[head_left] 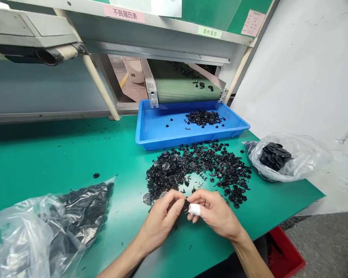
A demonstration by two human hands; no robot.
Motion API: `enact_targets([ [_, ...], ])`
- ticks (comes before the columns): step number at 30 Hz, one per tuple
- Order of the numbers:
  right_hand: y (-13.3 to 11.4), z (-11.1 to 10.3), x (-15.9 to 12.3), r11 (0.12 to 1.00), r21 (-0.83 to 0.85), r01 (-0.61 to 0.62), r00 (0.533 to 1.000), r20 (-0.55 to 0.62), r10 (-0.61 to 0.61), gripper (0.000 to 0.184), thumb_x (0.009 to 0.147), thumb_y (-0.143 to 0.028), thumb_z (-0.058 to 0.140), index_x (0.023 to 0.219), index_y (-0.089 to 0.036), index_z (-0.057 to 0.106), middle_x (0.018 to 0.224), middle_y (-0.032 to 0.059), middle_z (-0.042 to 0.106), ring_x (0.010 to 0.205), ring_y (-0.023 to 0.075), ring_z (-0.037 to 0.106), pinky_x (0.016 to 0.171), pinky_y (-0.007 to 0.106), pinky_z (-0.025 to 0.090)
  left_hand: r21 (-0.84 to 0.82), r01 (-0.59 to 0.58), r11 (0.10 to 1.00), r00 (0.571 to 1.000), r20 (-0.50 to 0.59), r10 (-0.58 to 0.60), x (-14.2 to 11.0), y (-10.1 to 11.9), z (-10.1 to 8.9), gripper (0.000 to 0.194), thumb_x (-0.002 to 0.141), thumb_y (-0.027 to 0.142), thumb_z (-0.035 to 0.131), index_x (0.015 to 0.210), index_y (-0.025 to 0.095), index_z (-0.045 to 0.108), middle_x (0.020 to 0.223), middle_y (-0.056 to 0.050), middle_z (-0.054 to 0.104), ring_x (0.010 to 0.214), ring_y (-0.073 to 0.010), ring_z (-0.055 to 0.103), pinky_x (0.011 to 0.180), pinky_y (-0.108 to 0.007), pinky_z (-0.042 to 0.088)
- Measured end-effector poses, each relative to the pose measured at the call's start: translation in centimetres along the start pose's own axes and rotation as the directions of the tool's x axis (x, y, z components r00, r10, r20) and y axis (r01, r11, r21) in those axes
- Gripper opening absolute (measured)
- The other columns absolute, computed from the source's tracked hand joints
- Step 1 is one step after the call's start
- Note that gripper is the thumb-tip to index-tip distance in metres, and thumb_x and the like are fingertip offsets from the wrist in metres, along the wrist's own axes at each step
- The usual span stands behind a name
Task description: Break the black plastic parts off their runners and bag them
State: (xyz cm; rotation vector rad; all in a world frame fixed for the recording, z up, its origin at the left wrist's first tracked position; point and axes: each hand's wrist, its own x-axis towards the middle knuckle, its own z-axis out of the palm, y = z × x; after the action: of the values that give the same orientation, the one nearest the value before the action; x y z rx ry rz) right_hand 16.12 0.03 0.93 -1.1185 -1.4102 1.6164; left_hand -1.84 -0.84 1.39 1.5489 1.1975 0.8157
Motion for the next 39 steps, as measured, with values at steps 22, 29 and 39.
enact_targets([
  [22, 0.6, 1.1, 0.2, 0.994, 0.110, 0.022, 0.991, -0.135, -0.007, 0.017, 0.072, -0.012, 0.066, 0.088, -0.017, 0.065, 0.069, -0.0027, 0.065, 0.055, 0.0089, 0.060, 0.053, 0.020, 0.051, 0.022, 0.004, 1.000, 1.000, -0.001, -0.004, -0.7, -0.5, 0.6, 0.022, 0.096, 0.038, 0.040, 0.088, 0.023, 0.054, 0.063, 0.005, 0.049, 0.055, -0.0129, 0.043, 0.052, -0.024, 0.034],
  [29, -0.7, 1.4, -0.4, 0.983, -0.163, 0.089, 0.986, -0.128, -0.110, 0.013, 0.076, -0.007, 0.054, 0.071, -0.017, 0.060, 0.056, -0.0043, 0.059, 0.050, 0.0094, 0.058, 0.047, 0.018, 0.046, 0.059, -0.119, 0.991, 0.993, -0.006, 0.120, -1.0, 0.2, 1.2, 0.023, 0.098, 0.030, 0.038, 0.083, 0.023, 0.055, 0.072, 0.003, 0.056, 0.063, -0.0132, 0.048, 0.062, -0.025, 0.038],
  [39, -1.0, -3.4, 0.8, 0.618, -0.750, 0.236, 0.919, -0.034, -0.392, 0.035, 0.082, -0.001, 0.039, 0.103, -0.020, 0.060, 0.112, 0.0077, 0.060, 0.101, 0.0204, 0.059, 0.088, 0.036, 0.050, -0.553, 0.175, 0.815, 0.961, -0.085, -0.265, 0.4, 0.2, 0.6, 0.027, 0.094, 0.046, 0.046, 0.085, 0.020, 0.050, 0.057, 0.008, 0.043, 0.041, -0.0046, 0.033, 0.040, -0.017, 0.023],
])
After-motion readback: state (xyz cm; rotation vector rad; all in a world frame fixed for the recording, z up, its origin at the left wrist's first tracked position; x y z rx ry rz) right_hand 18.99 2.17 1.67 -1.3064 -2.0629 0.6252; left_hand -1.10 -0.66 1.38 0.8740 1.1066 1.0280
